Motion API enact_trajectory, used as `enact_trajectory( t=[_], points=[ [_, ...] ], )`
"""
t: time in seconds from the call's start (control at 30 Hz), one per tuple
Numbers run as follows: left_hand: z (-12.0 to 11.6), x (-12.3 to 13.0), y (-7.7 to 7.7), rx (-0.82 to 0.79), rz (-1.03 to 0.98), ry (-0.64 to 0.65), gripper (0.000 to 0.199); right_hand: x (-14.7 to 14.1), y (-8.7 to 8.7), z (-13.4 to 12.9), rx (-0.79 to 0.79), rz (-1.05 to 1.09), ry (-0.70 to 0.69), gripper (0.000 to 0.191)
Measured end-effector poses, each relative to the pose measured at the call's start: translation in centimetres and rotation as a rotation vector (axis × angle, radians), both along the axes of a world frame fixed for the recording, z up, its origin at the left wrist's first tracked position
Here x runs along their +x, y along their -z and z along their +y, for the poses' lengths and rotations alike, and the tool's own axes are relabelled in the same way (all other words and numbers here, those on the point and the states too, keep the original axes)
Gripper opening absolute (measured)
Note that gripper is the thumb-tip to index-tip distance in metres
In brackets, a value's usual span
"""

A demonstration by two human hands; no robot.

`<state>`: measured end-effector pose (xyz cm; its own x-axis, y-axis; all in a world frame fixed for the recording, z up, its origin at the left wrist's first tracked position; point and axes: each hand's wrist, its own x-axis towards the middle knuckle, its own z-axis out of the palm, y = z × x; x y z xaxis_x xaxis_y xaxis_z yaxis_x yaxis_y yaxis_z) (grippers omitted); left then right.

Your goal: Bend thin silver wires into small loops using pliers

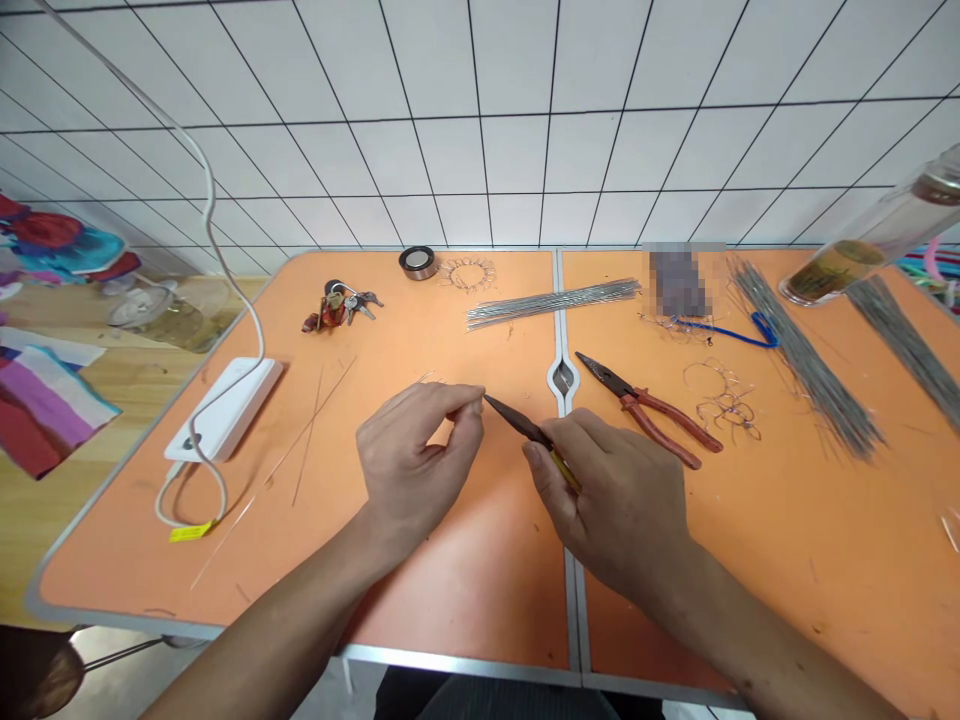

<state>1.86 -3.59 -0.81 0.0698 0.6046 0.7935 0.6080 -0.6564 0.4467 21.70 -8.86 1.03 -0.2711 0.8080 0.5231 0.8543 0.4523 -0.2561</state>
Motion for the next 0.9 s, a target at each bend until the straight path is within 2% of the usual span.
enact_trajectory(
  t=[0.9],
  points=[
    [-0.04,0.08,-0.11,0.009,-0.024,0.028,0.023,0.02,0.17,-0.13,0.023,0.016,-0.007,0.027]
  ],
)
